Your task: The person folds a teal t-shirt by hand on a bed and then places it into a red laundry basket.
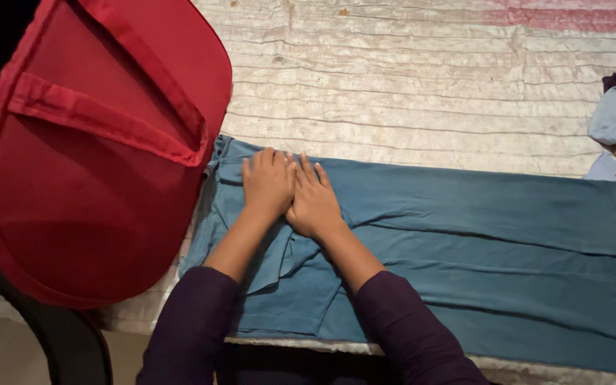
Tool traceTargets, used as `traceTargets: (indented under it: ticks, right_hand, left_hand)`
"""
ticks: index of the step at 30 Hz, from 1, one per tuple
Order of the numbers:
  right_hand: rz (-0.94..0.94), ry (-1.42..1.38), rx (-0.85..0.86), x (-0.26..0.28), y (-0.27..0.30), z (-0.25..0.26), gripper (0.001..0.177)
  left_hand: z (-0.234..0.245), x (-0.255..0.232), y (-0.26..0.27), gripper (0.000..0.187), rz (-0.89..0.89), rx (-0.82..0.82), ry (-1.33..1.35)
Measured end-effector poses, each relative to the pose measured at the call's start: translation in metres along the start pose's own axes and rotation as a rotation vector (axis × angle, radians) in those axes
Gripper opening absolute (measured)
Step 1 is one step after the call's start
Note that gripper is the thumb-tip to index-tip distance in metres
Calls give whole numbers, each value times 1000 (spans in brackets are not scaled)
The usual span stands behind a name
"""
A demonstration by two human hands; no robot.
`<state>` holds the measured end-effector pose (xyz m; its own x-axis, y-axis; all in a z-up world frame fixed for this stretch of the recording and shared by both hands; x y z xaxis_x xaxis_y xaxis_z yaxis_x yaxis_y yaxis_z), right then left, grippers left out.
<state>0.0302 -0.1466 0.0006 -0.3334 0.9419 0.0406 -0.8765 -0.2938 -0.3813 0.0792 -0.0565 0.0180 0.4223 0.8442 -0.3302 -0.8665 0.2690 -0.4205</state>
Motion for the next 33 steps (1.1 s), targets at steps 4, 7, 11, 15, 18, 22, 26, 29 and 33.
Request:
traceTargets:
  ticks: [4,7,11,15,18,22,26,29,33]
  right_hand:
    - [-59,50,9,-3,1,-5,78]
    - [-129,-105,-21,-5,2,2,79]
    - [-253,-117,2,-13,5,5,80]
    - [-336,-86,16,-29,10,4,82]
    - [-396,-85,90,-47,18,2,85]
    - [-402,-23,218,-72,27,4,89]
    - [-435,5,325,-103,42,9,91]
    - [-469,22,343,-126,57,14,91]
    - [-537,59,335,-161,78,20,91]
  left_hand:
    - [2,9,10,50,43,-8,41]
    - [5,22,15,58,60,36,11]
    - [9,35,14,65,100,20,-21]
    - [12,49,17,72,156,-61,6]
    - [16,54,22,73,156,-113,-6]
    - [20,55,24,67,160,-98,-24]
    - [20,54,21,66,134,-93,-60]
    - [17,57,21,67,124,-82,-84]
    - [14,59,22,68,115,-75,-82]
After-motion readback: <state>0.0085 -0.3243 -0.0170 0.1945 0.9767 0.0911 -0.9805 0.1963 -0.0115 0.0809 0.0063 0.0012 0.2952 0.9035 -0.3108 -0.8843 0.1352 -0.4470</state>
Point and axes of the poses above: each hand's wrist, its own y-axis away from the middle knuckle, its own z-axis out of the back of the hand, x = y × z, the point moved 7 cm from there along -y, towards the middle knuckle, and after that the axes turned 8 degrees about y, right-handed, at the moved point
